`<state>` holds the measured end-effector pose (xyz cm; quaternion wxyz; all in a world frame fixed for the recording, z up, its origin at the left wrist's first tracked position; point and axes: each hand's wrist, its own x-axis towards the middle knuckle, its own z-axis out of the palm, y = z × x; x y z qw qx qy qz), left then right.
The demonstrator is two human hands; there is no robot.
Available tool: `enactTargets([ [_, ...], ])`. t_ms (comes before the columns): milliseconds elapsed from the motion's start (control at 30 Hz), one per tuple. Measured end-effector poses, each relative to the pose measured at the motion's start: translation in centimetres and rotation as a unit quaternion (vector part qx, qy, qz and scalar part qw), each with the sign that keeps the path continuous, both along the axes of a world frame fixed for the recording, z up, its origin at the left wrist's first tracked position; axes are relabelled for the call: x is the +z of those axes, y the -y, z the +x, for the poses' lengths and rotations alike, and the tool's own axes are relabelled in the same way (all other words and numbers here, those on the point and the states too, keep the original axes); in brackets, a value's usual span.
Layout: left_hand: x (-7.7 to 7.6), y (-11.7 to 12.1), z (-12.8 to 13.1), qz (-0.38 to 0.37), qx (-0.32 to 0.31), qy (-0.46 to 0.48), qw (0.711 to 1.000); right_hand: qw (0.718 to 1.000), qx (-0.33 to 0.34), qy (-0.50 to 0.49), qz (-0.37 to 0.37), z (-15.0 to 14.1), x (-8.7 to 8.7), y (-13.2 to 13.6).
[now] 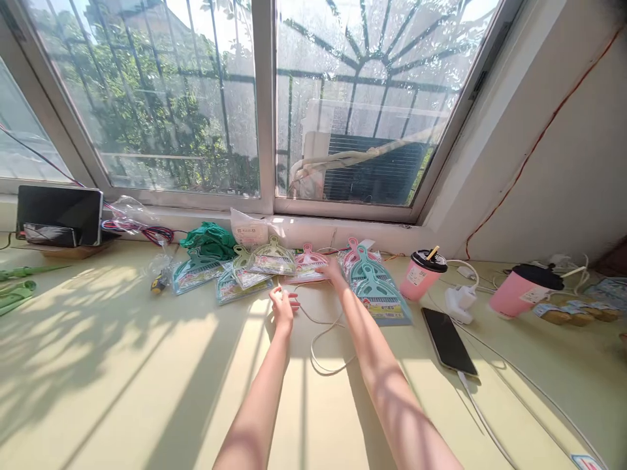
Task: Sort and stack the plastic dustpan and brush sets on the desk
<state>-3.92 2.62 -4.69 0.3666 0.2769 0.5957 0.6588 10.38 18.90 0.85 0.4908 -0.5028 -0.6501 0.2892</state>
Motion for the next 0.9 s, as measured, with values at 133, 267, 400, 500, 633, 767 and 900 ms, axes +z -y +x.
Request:
enactTargets([
  [133, 1.3, 0.3, -0.2, -0.006, 0.006, 0.071, 0.997, 0.997, -0.073, 0.016, -0.014, 2.8, 3.1, 2.5],
  [267, 3.0, 1.2, -0.3, 0.013, -0.202, 0.153, 0.967, 0.995, -0.075, -0.028, 0.068, 8.3, 3.3, 8.4],
  [400, 3.7, 2.4, 0.8, 0.057, -0.447, 0.207, 0.868, 0.997, -0.018, -0.050, 0.049, 11.3, -0.7, 15.4],
  [500, 3.6, 3.2, 1.8, 0.066, -0.449, 0.207, 0.867, 0.995, -0.039, 0.047, 0.081, 10.7, -3.5, 18.9],
  [633, 3.7, 3.6, 2.2, 0.072, -0.423, 0.225, 0.875, 0.951, -0.077, 0.243, 0.173, 8.9, -4.5, 20.9],
  [767, 3.9, 3.2, 1.8, 0.075, -0.387, 0.267, 0.879, 0.932, 0.004, 0.319, 0.174, 8.2, -4.3, 21.3],
  [900, 3.3, 2.6, 1.7, 0.091, -0.372, 0.287, 0.878, 0.925, 0.001, 0.333, 0.184, 8.4, -4.1, 21.1],
])
